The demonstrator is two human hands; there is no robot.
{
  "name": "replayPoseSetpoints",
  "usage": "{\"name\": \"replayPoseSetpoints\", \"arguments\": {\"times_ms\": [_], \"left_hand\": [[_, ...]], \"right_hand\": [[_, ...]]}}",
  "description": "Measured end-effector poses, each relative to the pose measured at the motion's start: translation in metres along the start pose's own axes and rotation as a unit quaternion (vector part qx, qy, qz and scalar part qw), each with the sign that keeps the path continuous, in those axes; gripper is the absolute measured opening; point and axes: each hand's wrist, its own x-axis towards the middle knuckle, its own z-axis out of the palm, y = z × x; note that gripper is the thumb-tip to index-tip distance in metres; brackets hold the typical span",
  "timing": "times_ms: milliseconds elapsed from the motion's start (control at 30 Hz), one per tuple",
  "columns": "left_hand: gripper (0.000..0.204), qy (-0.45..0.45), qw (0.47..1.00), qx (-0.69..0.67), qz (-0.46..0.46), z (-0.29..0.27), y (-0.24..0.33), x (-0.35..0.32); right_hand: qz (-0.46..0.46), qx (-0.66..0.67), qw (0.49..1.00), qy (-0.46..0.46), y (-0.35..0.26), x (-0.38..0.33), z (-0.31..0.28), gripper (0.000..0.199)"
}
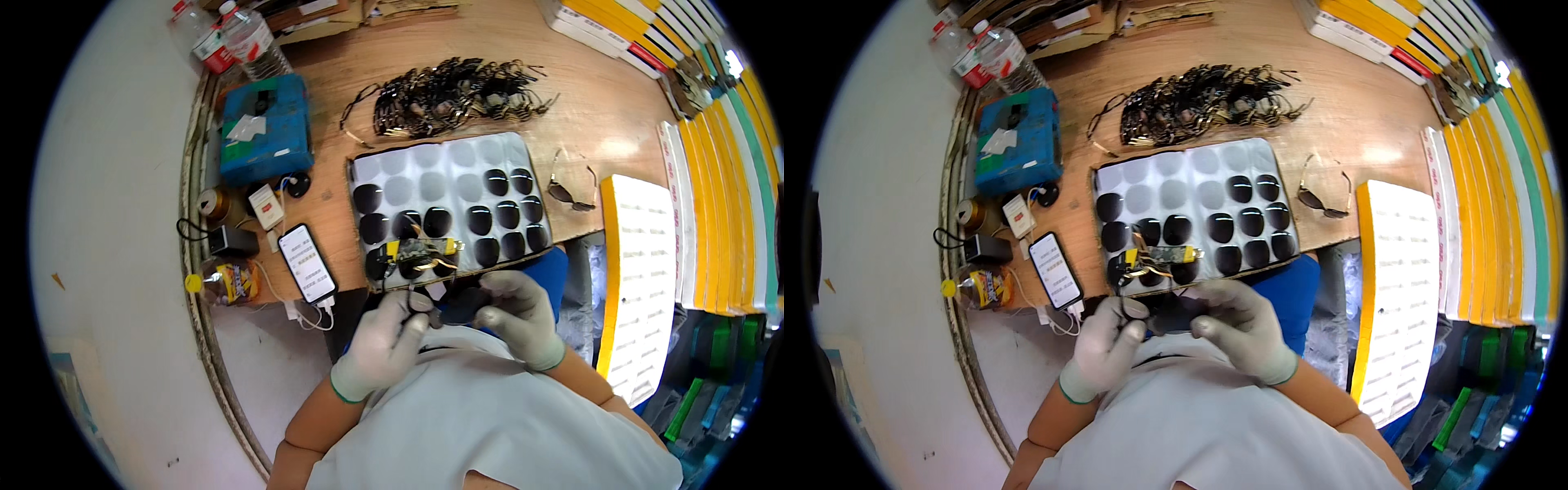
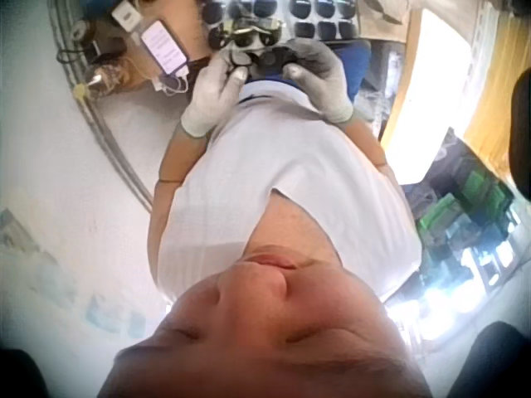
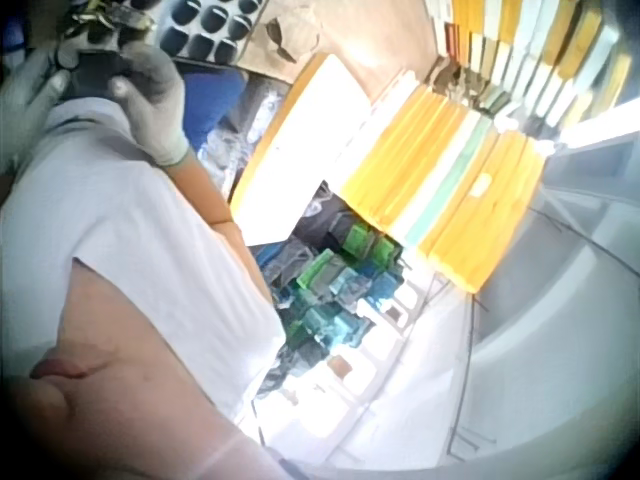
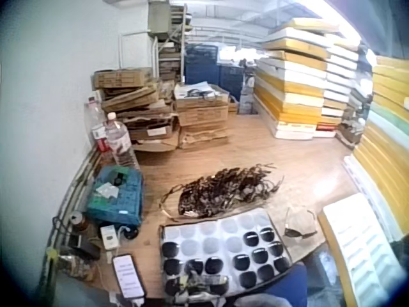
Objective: The person assembles sunglasses by inserting dark lenses into metal frames. They pick up a frame, insert a lens, and place the completed unit into a white foam tray. The process is repeated for multiple units.
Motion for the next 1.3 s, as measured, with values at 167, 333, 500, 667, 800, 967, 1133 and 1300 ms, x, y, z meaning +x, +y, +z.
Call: {"name": "replayPoseSetpoints", "arguments": {"times_ms": [167,333,500,667,800,967,1133,1300], "left_hand": [[0.025,-0.09,0.995,-0.032,-0.023,0.016,0.004,0.009],[0.034,-0.101,0.994,-0.029,-0.039,0.011,0.007,0.008],[0.035,-0.128,0.987,-0.087,-0.038,0.007,0.012,-0.002],[0.031,-0.139,0.983,-0.095,-0.073,0.009,0.026,-0.002],[0.015,-0.118,0.989,-0.063,-0.059,0.012,0.026,-0.005],[0.019,-0.102,0.991,0.001,-0.089,0.007,0.026,-0.011],[0.02,-0.13,0.987,0.031,-0.089,-0.006,0.016,-0.011],[0.025,-0.092,0.989,-0.104,-0.056,0.007,0.022,-0.002]], "right_hand": [[-0.04,-0.12,0.99,0.063,0.001,-0.001,0.01,0.035],[-0.043,-0.146,0.988,0.034,-0.006,-0.001,0.006,0.034],[0.085,-0.048,0.993,-0.072,-0.025,0.011,0.0,0.036],[0.18,-0.082,0.967,-0.161,-0.041,0.019,-0.018,0.039],[0.14,-0.049,0.983,-0.108,-0.023,0.01,-0.013,0.039],[0.154,-0.036,0.986,-0.06,0.012,0.008,-0.008,0.034],[0.165,-0.048,0.983,-0.065,0.013,0.008,0.003,0.034],[0.085,-0.053,0.991,-0.086,-0.012,0.006,0.0,0.034]]}}
